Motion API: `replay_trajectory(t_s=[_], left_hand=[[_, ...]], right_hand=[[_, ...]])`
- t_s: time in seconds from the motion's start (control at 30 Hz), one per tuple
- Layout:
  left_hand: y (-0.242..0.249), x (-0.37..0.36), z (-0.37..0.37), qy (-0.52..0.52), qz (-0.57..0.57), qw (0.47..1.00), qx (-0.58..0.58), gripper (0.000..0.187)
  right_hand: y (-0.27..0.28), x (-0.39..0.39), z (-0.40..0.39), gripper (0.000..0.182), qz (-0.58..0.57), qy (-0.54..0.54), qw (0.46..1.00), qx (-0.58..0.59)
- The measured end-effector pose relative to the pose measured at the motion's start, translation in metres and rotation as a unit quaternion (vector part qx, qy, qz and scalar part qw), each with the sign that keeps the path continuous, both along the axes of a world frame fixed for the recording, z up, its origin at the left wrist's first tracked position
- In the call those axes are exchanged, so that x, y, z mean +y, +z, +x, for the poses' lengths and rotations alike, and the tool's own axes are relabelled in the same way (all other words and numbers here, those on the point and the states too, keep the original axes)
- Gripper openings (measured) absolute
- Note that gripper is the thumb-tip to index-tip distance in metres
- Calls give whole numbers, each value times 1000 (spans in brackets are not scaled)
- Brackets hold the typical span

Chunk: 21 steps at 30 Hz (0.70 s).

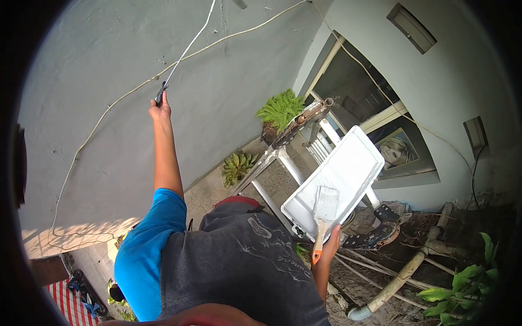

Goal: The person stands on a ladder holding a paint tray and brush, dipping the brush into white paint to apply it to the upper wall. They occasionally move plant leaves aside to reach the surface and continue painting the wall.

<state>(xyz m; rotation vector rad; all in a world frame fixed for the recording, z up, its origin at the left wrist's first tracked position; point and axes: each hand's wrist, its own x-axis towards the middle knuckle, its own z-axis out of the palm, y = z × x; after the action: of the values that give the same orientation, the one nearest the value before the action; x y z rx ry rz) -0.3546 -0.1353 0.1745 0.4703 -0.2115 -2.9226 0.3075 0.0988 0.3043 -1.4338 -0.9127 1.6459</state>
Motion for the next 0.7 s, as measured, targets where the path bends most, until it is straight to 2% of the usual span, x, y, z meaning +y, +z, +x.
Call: replay_trajectory(t_s=[0.1,0.2,0.27,0.47,0.57,0.7], left_hand=[[-52,-1,-40,-21,82,996,-17,36],[-86,7,-48,-21,110,993,-30,36],[-101,11,-45,-33,122,991,-37,37],[-104,47,-30,26,85,985,-147,45],[-120,47,-40,21,79,986,-148,46],[-114,47,-36,22,59,984,-169,43]], right_hand=[[-6,2,4,63,9,9,1000,18],[-20,7,10,65,15,1,1000,-18],[-10,2,4,66,13,1,1000,-16],[-16,5,8,66,22,15,1000,-12],[-10,2,5,65,20,7,1000,-12],[-9,0,2,63,18,-7,1000,6]])
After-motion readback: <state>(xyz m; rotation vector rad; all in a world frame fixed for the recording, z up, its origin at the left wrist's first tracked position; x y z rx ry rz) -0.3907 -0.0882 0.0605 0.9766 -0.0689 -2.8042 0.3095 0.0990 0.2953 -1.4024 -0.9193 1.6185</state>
